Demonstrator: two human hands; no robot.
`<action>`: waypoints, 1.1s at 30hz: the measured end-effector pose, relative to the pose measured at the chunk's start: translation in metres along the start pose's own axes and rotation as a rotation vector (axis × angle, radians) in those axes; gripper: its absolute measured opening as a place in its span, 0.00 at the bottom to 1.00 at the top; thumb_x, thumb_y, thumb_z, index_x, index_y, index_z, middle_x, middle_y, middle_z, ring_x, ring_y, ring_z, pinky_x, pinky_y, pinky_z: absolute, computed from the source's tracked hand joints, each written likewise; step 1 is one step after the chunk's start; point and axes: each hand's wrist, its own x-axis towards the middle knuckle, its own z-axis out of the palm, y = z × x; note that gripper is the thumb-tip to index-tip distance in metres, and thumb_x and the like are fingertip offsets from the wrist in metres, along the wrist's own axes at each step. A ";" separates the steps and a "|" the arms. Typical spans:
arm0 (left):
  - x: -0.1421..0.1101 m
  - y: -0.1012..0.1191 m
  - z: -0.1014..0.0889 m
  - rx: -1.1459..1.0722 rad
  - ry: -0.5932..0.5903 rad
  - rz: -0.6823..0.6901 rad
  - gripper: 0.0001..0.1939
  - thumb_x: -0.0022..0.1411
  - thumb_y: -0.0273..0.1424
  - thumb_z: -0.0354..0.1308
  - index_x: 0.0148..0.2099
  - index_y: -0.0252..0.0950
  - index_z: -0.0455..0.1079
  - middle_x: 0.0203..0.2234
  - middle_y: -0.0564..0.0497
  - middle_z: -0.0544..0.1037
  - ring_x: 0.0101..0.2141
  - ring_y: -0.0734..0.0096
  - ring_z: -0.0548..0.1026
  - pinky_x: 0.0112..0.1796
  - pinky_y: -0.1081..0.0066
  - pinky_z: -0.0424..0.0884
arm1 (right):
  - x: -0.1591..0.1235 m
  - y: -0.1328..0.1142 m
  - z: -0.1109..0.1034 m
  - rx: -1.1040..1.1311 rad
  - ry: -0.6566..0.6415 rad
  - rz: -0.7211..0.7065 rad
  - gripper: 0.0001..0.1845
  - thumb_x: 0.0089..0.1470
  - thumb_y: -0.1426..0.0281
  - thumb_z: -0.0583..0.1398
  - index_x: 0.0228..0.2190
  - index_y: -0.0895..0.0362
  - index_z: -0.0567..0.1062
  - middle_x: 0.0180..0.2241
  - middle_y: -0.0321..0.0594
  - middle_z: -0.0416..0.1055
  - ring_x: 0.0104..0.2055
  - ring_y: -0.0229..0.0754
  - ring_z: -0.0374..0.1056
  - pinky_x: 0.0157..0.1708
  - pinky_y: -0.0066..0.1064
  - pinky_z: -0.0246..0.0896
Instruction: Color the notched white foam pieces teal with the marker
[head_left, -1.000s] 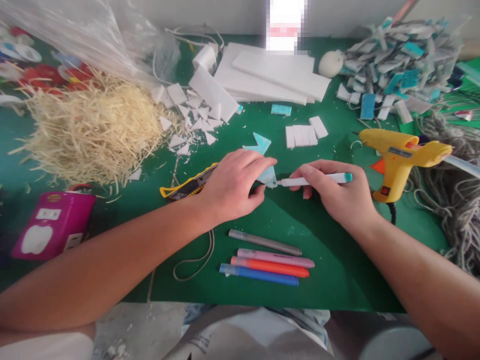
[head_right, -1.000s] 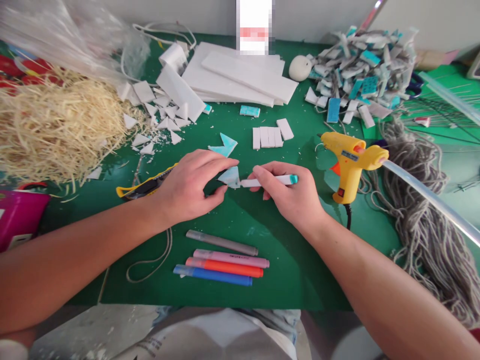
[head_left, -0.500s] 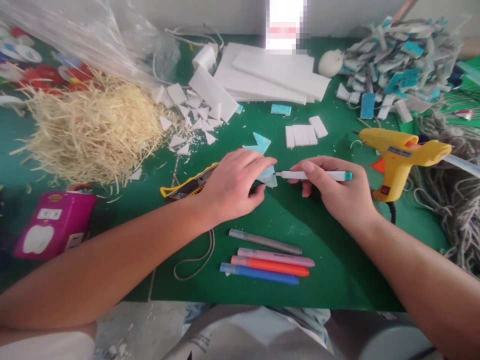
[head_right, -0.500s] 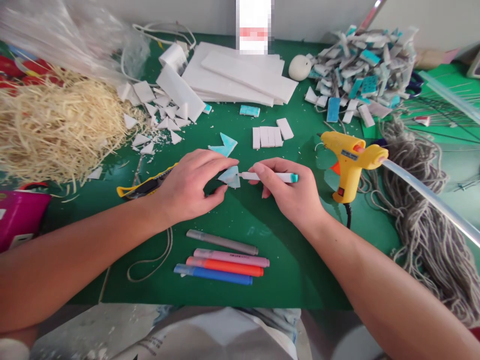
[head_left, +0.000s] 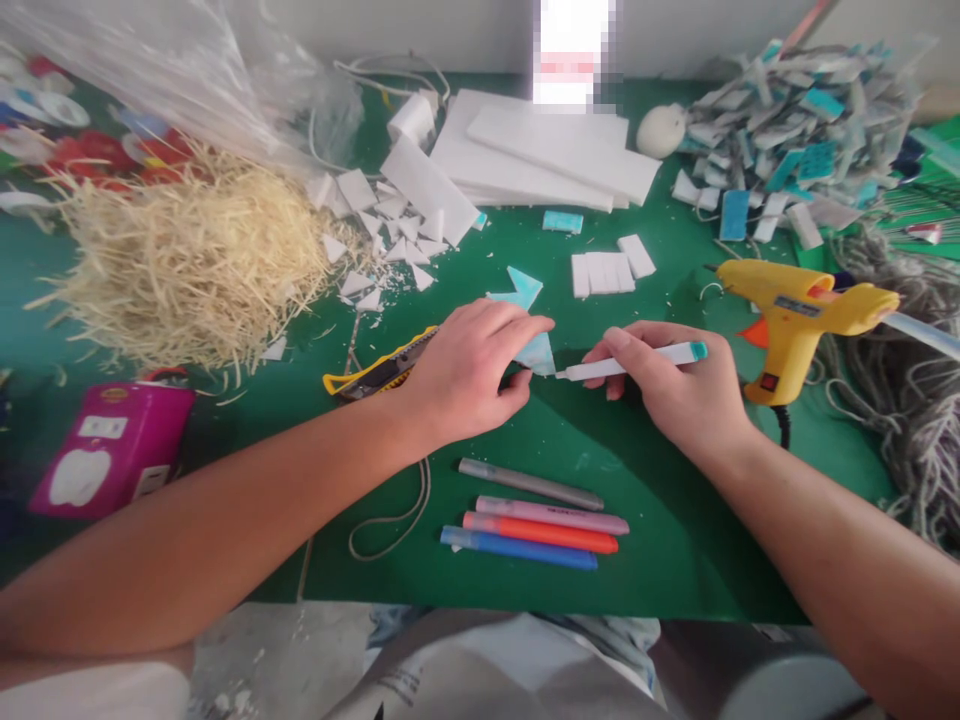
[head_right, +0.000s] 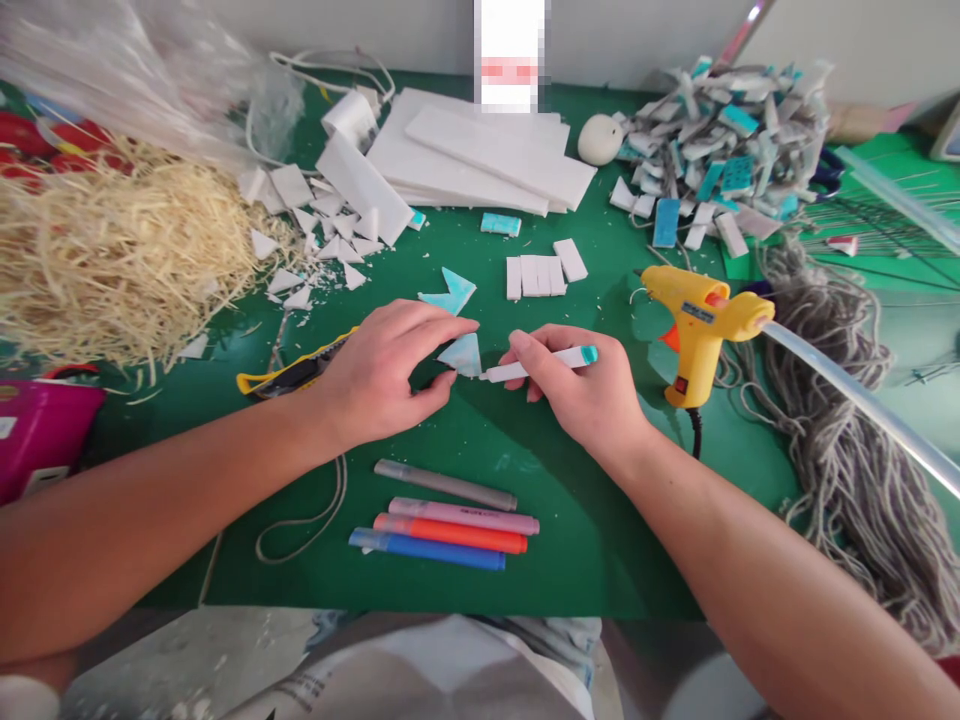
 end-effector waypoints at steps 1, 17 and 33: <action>0.000 0.000 0.000 0.000 0.001 0.001 0.20 0.66 0.24 0.54 0.59 0.30 0.71 0.50 0.40 0.81 0.50 0.55 0.79 0.51 0.56 0.76 | 0.000 0.000 0.000 0.006 0.005 -0.009 0.19 0.59 0.53 0.69 0.25 0.53 0.83 0.21 0.37 0.77 0.20 0.37 0.68 0.22 0.30 0.66; 0.000 0.000 0.000 0.001 -0.011 -0.002 0.20 0.67 0.24 0.54 0.60 0.31 0.70 0.50 0.40 0.81 0.50 0.55 0.78 0.51 0.56 0.75 | 0.000 -0.003 0.003 -0.005 0.038 0.009 0.16 0.60 0.59 0.67 0.24 0.53 0.82 0.19 0.35 0.75 0.19 0.36 0.66 0.22 0.30 0.64; 0.000 -0.001 0.000 0.015 0.035 0.030 0.20 0.65 0.23 0.54 0.58 0.28 0.72 0.48 0.39 0.81 0.48 0.55 0.79 0.49 0.57 0.77 | 0.001 -0.004 0.003 0.043 0.063 0.021 0.15 0.59 0.63 0.67 0.23 0.53 0.81 0.20 0.36 0.77 0.18 0.36 0.67 0.21 0.30 0.63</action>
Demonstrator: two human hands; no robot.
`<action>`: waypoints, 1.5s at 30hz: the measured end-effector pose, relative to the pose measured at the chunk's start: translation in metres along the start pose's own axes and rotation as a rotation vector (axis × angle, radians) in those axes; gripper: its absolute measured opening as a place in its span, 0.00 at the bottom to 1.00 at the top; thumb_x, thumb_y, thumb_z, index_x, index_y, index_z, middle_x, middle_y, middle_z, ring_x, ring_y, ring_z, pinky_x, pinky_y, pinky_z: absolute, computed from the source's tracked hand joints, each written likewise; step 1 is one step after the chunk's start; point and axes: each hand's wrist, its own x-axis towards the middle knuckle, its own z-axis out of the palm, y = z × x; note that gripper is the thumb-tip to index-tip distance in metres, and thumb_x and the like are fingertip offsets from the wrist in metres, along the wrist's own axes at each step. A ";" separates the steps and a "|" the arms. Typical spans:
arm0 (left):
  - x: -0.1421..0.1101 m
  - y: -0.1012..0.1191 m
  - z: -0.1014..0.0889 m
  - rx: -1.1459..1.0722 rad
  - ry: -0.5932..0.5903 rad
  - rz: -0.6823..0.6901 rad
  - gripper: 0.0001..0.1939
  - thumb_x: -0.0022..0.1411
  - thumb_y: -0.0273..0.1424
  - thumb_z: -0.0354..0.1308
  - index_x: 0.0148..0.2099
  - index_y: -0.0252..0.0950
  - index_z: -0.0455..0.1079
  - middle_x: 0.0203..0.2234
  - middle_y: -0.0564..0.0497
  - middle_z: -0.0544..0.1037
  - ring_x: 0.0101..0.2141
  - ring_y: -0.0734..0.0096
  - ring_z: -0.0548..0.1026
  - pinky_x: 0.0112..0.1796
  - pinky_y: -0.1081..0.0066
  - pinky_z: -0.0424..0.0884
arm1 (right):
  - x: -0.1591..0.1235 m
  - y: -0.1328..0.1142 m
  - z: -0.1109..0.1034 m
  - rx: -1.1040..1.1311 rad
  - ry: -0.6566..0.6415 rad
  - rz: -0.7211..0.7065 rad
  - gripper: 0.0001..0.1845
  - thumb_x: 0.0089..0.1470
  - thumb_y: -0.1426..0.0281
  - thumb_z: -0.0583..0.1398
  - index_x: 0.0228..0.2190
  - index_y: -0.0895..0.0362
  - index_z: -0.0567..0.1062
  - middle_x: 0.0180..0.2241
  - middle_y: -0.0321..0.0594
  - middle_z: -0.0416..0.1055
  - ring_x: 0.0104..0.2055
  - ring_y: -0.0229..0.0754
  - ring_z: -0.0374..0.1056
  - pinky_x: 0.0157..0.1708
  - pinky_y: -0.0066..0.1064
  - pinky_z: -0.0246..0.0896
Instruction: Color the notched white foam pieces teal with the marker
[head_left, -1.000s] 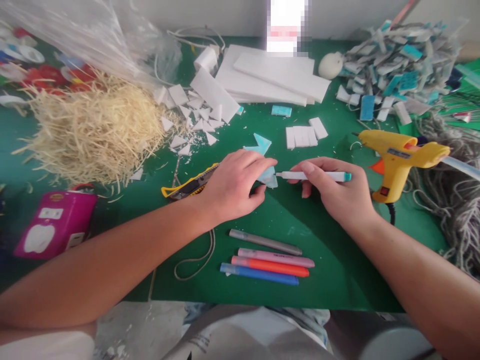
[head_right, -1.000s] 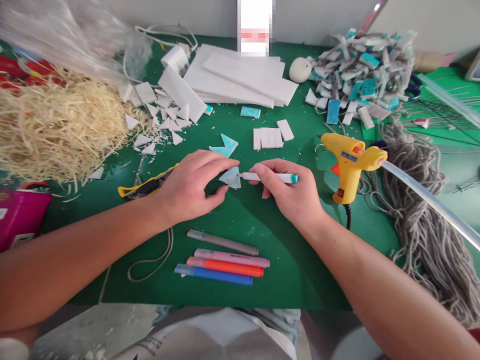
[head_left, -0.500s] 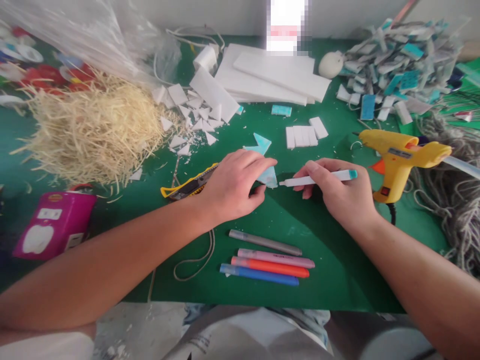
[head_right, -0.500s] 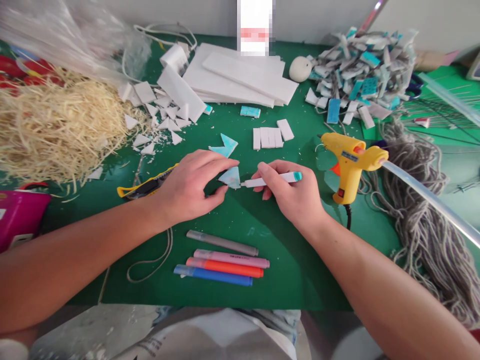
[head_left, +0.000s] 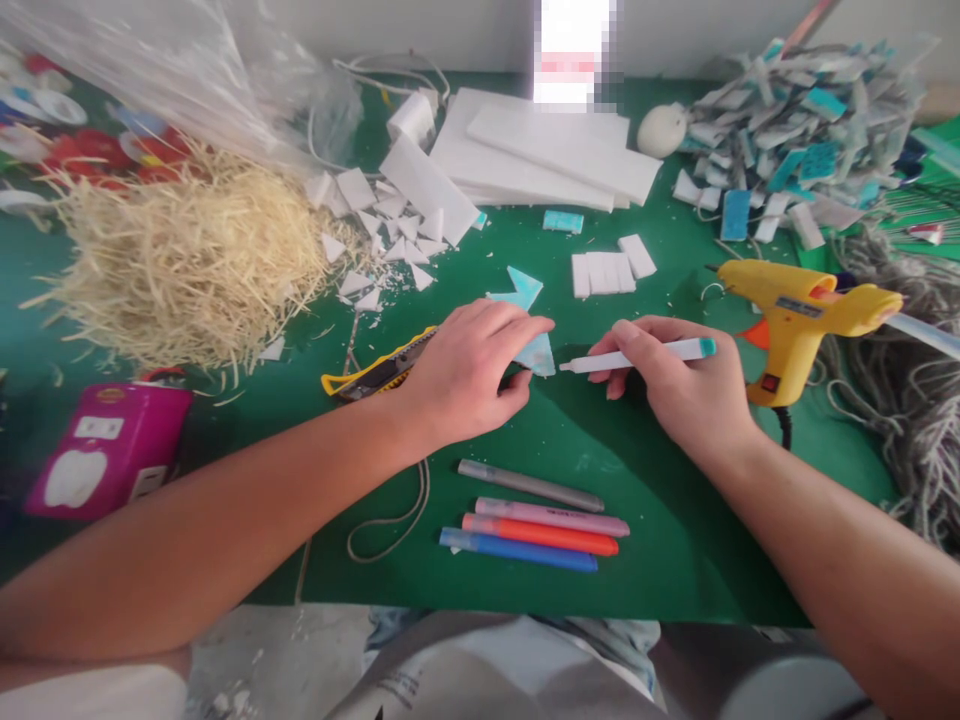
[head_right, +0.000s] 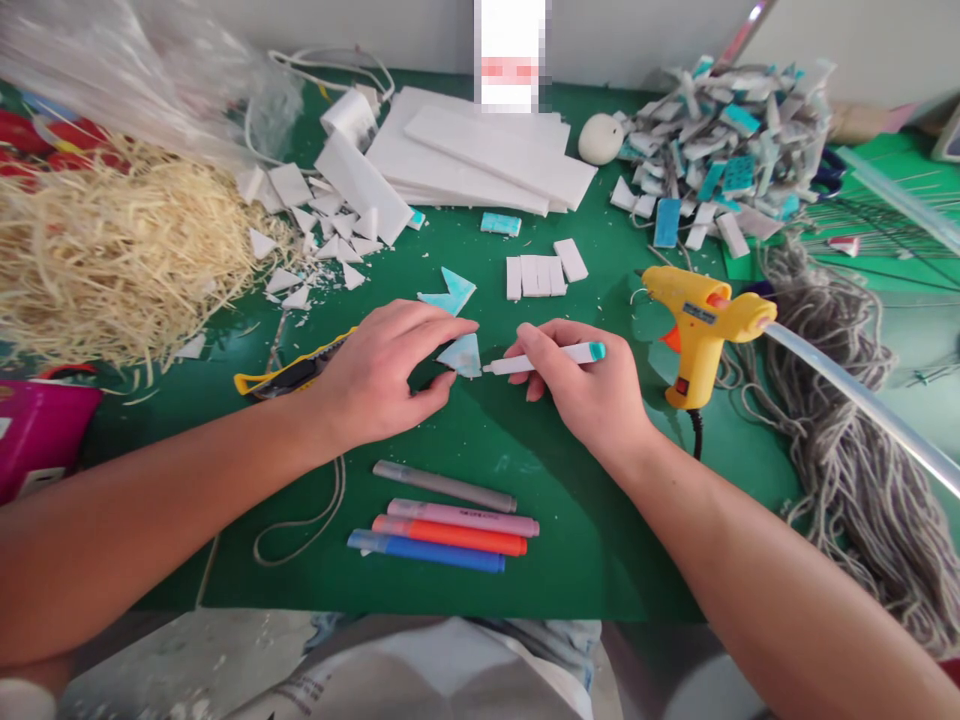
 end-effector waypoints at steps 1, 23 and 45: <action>0.000 0.000 0.000 0.000 0.003 0.003 0.20 0.65 0.23 0.54 0.58 0.28 0.73 0.48 0.39 0.82 0.48 0.55 0.79 0.49 0.57 0.77 | 0.000 -0.001 0.000 -0.002 -0.002 0.001 0.15 0.60 0.63 0.67 0.22 0.53 0.81 0.20 0.36 0.76 0.18 0.36 0.67 0.21 0.30 0.64; 0.000 0.000 0.000 0.001 -0.039 -0.026 0.20 0.67 0.24 0.54 0.60 0.31 0.70 0.50 0.41 0.81 0.51 0.56 0.79 0.52 0.58 0.75 | 0.001 0.005 0.000 0.012 0.001 -0.040 0.10 0.59 0.63 0.68 0.28 0.54 0.84 0.24 0.37 0.79 0.20 0.34 0.66 0.22 0.29 0.62; -0.002 0.001 0.001 -0.051 0.000 -0.023 0.25 0.65 0.21 0.55 0.63 0.30 0.66 0.49 0.42 0.83 0.52 0.56 0.80 0.54 0.58 0.75 | 0.001 0.004 0.000 -0.010 0.003 -0.032 0.12 0.58 0.60 0.69 0.28 0.54 0.83 0.22 0.36 0.77 0.20 0.35 0.66 0.22 0.29 0.63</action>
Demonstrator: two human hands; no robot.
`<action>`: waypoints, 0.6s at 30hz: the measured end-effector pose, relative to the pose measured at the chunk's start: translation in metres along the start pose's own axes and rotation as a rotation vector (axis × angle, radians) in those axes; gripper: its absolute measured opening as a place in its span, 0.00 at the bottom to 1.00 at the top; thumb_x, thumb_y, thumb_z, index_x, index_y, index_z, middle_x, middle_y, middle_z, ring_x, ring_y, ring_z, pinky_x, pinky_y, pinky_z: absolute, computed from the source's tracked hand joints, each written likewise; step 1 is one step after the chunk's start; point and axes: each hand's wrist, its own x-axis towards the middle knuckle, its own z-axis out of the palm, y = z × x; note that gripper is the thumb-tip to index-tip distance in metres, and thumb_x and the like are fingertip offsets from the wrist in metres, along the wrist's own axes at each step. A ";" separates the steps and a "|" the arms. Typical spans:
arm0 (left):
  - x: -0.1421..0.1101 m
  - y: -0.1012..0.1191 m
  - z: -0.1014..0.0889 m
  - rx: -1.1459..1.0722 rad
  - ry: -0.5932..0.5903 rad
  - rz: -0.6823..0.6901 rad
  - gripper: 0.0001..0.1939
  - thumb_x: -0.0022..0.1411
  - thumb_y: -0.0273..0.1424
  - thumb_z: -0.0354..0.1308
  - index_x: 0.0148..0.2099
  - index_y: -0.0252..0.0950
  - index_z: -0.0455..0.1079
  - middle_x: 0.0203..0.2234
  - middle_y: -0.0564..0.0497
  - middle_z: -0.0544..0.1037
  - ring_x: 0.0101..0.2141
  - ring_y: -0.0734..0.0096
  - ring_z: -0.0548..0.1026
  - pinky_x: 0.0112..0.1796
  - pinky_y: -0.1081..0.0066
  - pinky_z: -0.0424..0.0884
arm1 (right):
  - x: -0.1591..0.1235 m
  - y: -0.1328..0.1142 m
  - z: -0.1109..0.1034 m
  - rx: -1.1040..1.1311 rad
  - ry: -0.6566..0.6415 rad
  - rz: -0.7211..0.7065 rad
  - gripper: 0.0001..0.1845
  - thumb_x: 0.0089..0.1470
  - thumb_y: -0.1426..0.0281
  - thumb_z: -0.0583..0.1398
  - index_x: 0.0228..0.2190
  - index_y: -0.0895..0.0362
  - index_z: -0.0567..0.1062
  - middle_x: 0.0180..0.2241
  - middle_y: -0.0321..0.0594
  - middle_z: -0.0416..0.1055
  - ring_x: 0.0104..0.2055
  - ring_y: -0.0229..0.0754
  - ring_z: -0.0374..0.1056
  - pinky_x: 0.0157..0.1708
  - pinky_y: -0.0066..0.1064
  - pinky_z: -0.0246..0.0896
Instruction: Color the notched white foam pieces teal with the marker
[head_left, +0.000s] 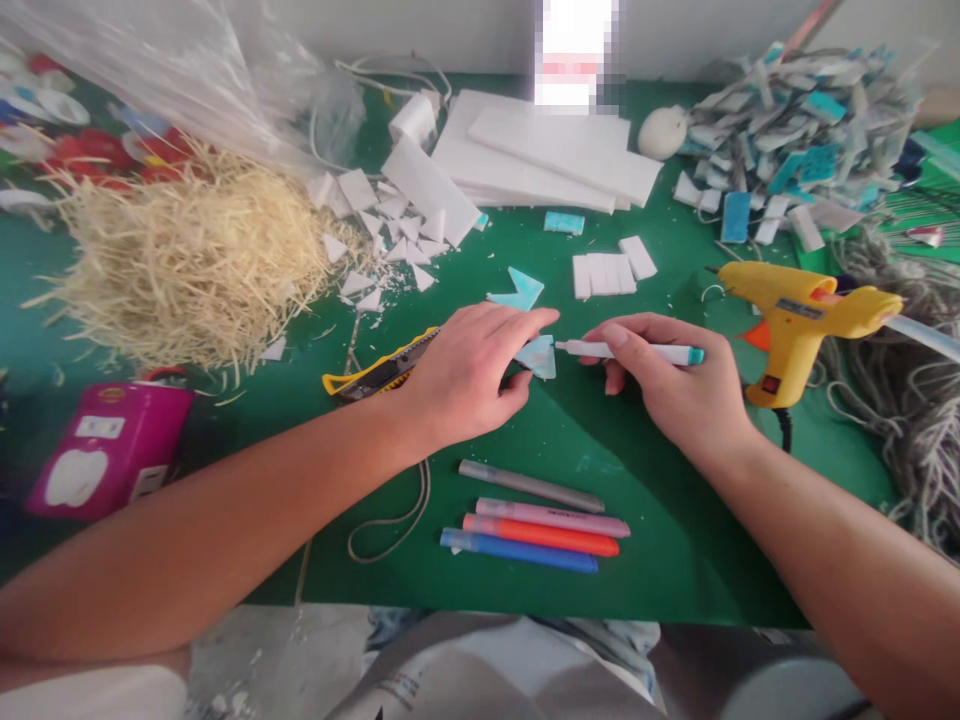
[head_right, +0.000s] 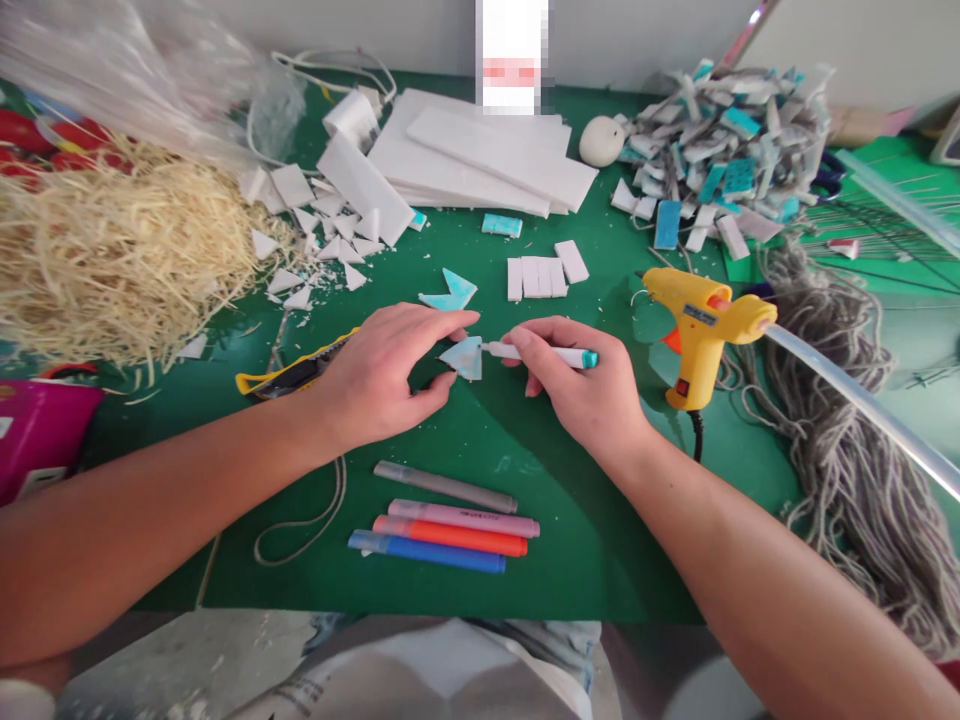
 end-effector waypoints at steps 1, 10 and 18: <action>0.000 0.000 0.000 0.002 0.005 0.005 0.24 0.65 0.21 0.55 0.63 0.29 0.66 0.49 0.43 0.83 0.52 0.56 0.80 0.53 0.58 0.75 | 0.000 -0.001 0.000 0.005 -0.005 0.005 0.12 0.58 0.61 0.68 0.27 0.54 0.83 0.22 0.36 0.78 0.20 0.35 0.66 0.22 0.29 0.63; 0.000 0.000 0.000 0.003 -0.003 -0.003 0.24 0.65 0.22 0.54 0.63 0.30 0.66 0.49 0.43 0.83 0.52 0.56 0.80 0.53 0.58 0.75 | 0.000 0.000 0.001 0.026 0.017 0.018 0.09 0.58 0.63 0.69 0.28 0.54 0.83 0.22 0.35 0.77 0.20 0.35 0.66 0.22 0.28 0.62; 0.001 0.000 -0.001 -0.010 -0.014 -0.017 0.25 0.64 0.21 0.54 0.63 0.30 0.66 0.48 0.43 0.83 0.51 0.57 0.80 0.53 0.58 0.75 | 0.000 -0.002 0.002 0.014 0.054 0.032 0.07 0.58 0.65 0.68 0.30 0.55 0.83 0.19 0.34 0.75 0.20 0.35 0.66 0.22 0.28 0.62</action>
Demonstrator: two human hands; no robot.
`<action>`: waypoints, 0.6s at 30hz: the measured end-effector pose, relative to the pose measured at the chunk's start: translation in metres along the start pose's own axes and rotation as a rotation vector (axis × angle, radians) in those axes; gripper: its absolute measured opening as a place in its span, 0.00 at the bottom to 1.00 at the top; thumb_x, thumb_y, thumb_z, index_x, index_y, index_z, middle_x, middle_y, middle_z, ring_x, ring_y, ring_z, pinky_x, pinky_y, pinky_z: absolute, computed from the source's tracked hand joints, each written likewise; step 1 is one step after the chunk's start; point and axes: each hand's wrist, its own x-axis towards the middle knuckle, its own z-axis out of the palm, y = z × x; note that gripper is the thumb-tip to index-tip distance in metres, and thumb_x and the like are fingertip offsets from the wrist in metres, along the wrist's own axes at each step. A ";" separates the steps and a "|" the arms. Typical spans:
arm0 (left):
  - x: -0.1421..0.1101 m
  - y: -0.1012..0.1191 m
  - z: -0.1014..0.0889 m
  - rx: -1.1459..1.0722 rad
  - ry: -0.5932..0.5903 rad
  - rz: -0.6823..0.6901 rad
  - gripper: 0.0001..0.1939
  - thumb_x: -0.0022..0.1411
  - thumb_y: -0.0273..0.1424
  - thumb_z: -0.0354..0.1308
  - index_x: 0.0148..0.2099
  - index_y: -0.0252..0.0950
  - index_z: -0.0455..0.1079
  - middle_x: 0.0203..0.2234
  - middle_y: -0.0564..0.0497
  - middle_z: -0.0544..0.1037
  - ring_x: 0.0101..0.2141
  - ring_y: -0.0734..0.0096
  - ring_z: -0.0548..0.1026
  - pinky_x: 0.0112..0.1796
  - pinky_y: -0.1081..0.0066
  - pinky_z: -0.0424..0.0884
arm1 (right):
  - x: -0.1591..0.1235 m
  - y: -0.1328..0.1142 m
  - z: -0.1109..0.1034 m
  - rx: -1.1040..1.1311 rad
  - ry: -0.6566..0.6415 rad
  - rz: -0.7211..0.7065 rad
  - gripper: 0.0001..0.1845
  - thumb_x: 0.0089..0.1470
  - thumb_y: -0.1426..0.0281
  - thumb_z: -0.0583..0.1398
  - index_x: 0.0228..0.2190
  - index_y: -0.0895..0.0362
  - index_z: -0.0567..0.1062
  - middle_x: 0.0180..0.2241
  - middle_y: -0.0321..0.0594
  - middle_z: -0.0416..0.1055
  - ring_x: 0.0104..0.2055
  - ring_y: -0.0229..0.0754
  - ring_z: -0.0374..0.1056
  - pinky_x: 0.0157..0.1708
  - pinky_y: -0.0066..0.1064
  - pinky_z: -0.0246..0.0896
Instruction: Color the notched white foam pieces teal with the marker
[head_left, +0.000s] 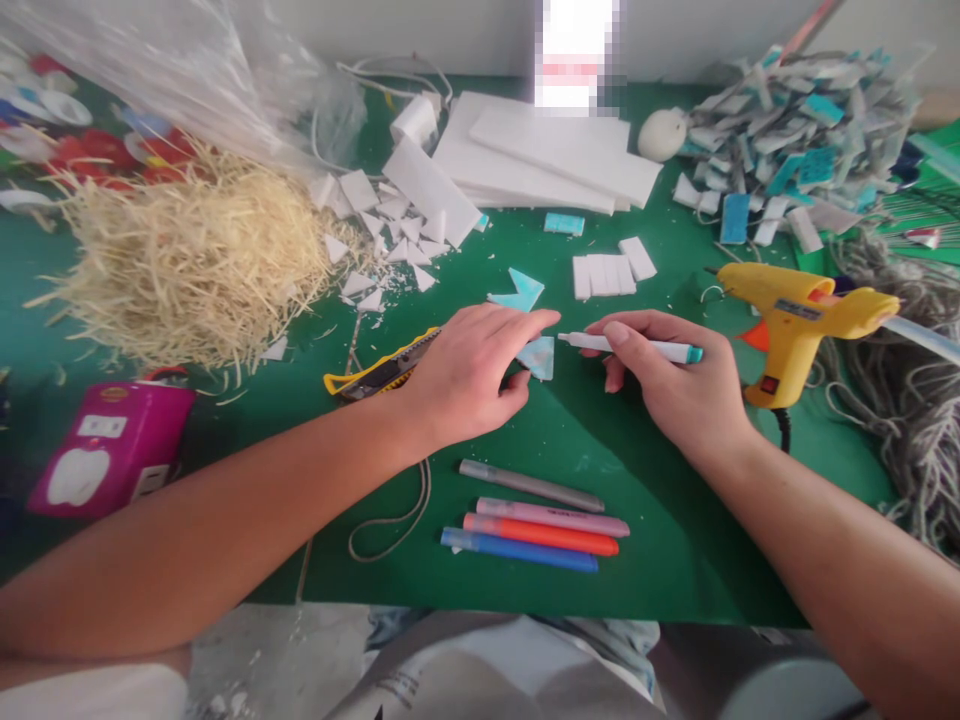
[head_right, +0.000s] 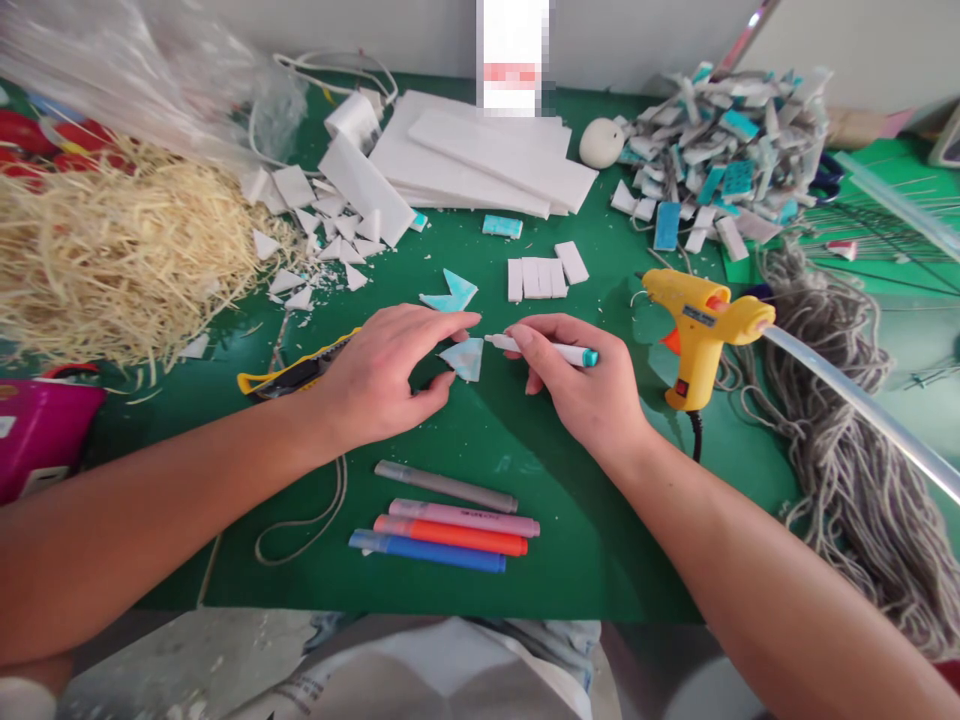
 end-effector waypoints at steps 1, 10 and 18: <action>0.000 0.000 0.000 0.000 -0.002 -0.001 0.25 0.64 0.21 0.54 0.63 0.30 0.66 0.48 0.43 0.83 0.51 0.56 0.80 0.53 0.58 0.75 | 0.000 0.000 0.000 0.001 -0.005 0.005 0.08 0.57 0.64 0.69 0.29 0.55 0.83 0.20 0.34 0.76 0.20 0.35 0.66 0.21 0.29 0.62; 0.000 0.001 0.000 0.004 -0.021 -0.014 0.25 0.65 0.21 0.53 0.63 0.31 0.67 0.50 0.42 0.83 0.52 0.56 0.80 0.54 0.57 0.75 | 0.000 0.000 -0.001 -0.010 -0.021 -0.004 0.12 0.58 0.60 0.69 0.29 0.55 0.82 0.20 0.35 0.75 0.20 0.35 0.66 0.22 0.29 0.62; -0.001 0.001 0.000 0.014 0.027 0.025 0.28 0.62 0.17 0.49 0.63 0.31 0.67 0.53 0.41 0.81 0.54 0.58 0.79 0.55 0.58 0.74 | 0.000 0.001 -0.001 0.005 0.010 -0.029 0.10 0.59 0.62 0.68 0.31 0.55 0.83 0.19 0.34 0.74 0.20 0.36 0.67 0.24 0.30 0.65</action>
